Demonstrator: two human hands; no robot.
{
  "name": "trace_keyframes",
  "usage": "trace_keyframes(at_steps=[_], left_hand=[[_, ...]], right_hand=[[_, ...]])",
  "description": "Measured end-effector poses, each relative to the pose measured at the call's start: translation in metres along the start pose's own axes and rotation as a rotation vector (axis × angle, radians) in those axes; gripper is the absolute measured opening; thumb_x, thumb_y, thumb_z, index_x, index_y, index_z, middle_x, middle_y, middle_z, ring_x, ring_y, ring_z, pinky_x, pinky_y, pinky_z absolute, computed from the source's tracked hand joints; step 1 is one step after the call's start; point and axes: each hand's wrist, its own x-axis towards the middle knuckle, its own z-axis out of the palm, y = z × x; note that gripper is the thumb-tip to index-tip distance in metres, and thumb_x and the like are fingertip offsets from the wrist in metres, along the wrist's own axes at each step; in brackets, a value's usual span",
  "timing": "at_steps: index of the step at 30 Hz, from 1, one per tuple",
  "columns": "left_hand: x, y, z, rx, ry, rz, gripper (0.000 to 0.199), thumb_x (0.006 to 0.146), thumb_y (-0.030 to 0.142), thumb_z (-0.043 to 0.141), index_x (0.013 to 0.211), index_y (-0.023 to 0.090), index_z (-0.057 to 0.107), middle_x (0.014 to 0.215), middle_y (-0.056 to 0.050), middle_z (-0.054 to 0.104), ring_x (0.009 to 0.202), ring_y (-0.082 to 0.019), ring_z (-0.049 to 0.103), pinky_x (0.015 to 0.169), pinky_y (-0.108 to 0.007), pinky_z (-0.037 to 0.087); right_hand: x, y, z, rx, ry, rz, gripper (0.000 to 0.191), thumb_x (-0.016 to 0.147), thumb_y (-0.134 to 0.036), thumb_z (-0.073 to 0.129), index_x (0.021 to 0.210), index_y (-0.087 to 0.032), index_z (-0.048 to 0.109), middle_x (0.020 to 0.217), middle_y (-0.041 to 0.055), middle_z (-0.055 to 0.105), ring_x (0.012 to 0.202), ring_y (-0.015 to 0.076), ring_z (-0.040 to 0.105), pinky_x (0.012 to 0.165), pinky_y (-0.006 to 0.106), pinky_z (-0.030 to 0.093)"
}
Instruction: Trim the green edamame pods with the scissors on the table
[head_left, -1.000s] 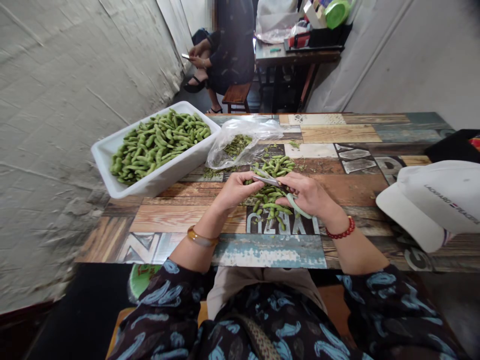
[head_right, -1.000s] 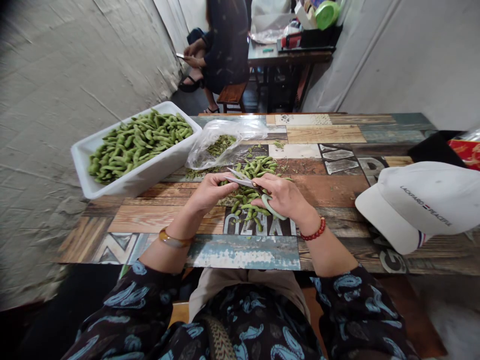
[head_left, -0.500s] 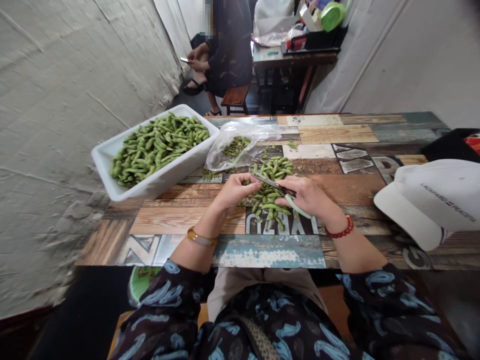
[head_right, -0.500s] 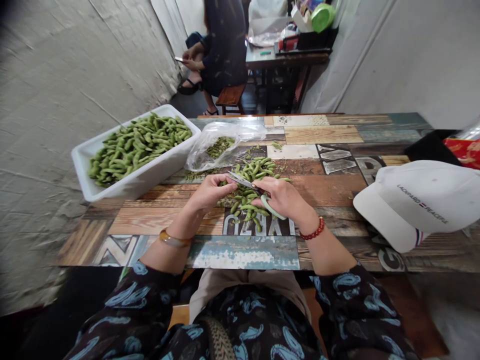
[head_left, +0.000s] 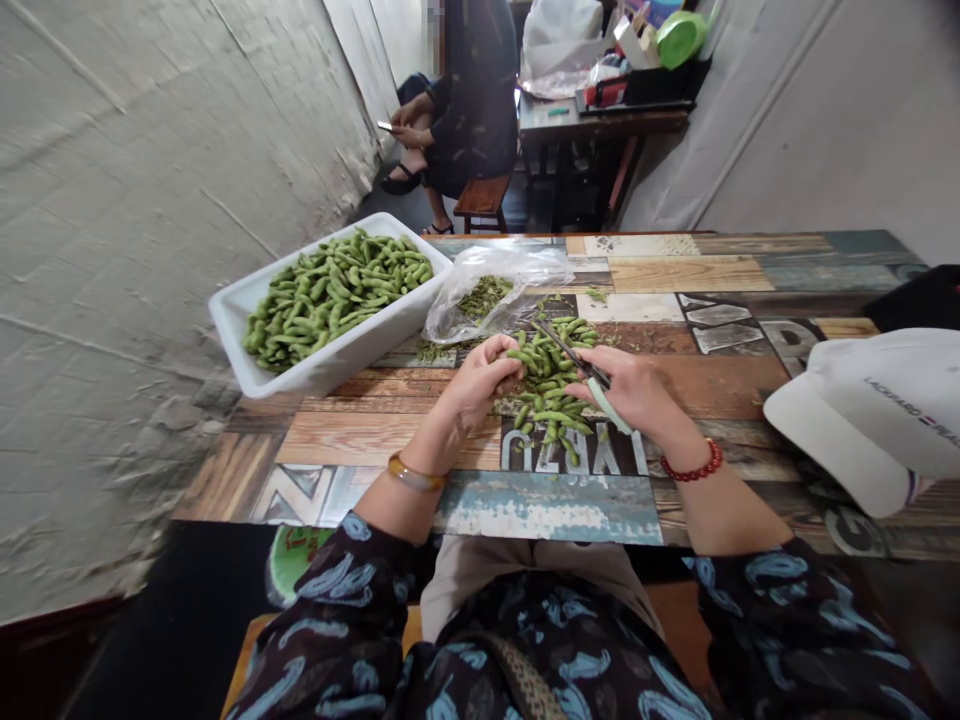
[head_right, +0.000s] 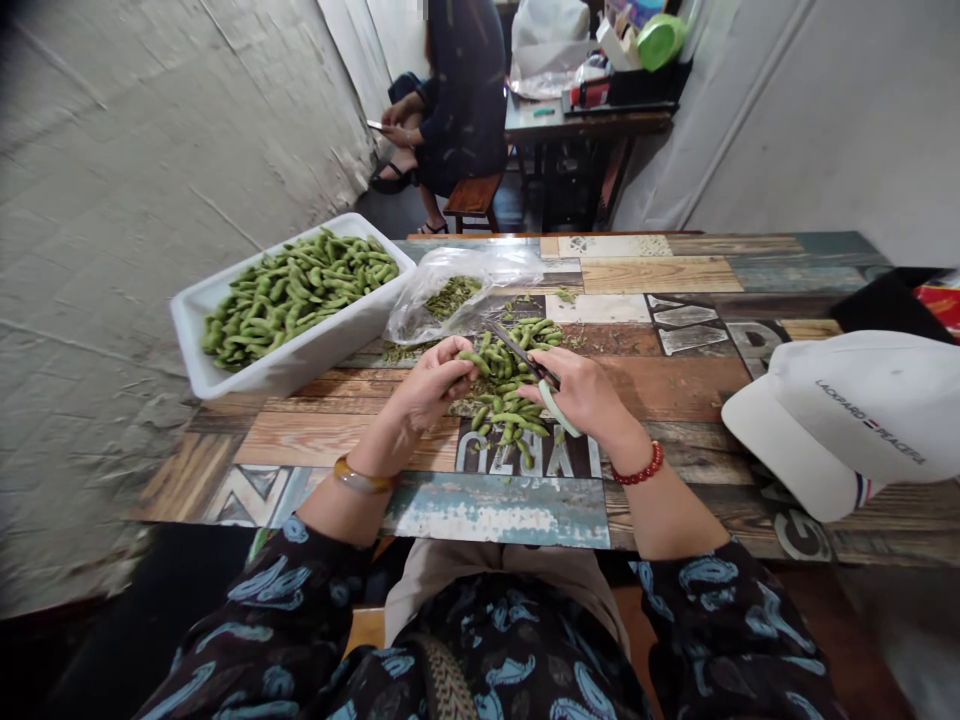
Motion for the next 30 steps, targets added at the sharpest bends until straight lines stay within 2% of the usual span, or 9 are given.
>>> trace_keyframes(at_steps=[8,14,17,23,27,30], left_hand=[[0.003,0.000,-0.005,-0.201,0.014,0.047,0.026,0.068,0.019,0.071,0.078,0.018,0.047,0.066,0.003,0.066,0.038,-0.001,0.035,0.040,-0.017,0.020],[0.002,-0.003,-0.003,-0.273,0.032,0.066,0.032,0.066,0.023,0.078,0.080,0.017,0.049,0.069,0.002,0.068,0.038,-0.001,0.035,0.040,-0.016,0.019],[0.002,-0.008,0.002,-0.246,0.000,0.061,0.032,0.068,0.025,0.078,0.081,0.017,0.050,0.067,0.002,0.067,0.037,-0.001,0.036,0.039,-0.016,0.019],[-0.002,-0.011,0.011,-0.096,-0.017,0.027,0.035,0.070,0.032,0.080,0.079,0.016,0.050,0.061,0.004,0.061,0.038,-0.001,0.033,0.039,-0.017,0.016],[-0.002,-0.009,0.011,-0.016,-0.005,0.057,0.038,0.074,0.045,0.076,0.085,0.015,0.057,0.059,0.006,0.052,0.041,-0.001,0.031,0.041,-0.017,0.017],[0.000,-0.012,0.009,0.066,-0.008,0.083,0.037,0.076,0.047,0.074,0.080,0.015,0.055,0.059,0.006,0.049,0.044,-0.002,0.032,0.042,-0.018,0.019]], right_hand=[[-0.001,-0.005,0.001,0.013,-0.015,-0.005,0.044,0.084,-0.048,0.071,0.116,-0.018,0.065,0.099,0.0107,0.068,0.086,0.0258,0.068,0.078,0.039,0.056],[-0.001,-0.010,0.002,0.014,-0.067,-0.040,0.051,0.081,-0.048,0.074,0.121,-0.019,0.061,0.106,0.0114,0.066,0.090,0.0264,0.066,0.080,0.041,0.057],[0.000,-0.012,0.005,0.028,-0.055,-0.067,0.048,0.083,-0.048,0.073,0.119,-0.019,0.061,0.103,0.0110,0.066,0.087,0.0260,0.066,0.078,0.041,0.057],[0.000,-0.008,0.009,0.034,0.002,-0.085,0.041,0.086,-0.045,0.070,0.116,-0.019,0.062,0.104,0.0120,0.068,0.093,0.0280,0.067,0.083,0.042,0.056],[-0.001,-0.005,0.009,0.025,0.007,-0.060,0.039,0.087,-0.044,0.069,0.117,-0.019,0.063,0.103,0.0117,0.068,0.093,0.0274,0.067,0.083,0.042,0.056],[-0.001,-0.006,0.009,0.032,0.000,-0.062,0.042,0.085,-0.045,0.071,0.118,-0.019,0.062,0.104,0.0111,0.068,0.092,0.0266,0.066,0.082,0.041,0.056]])
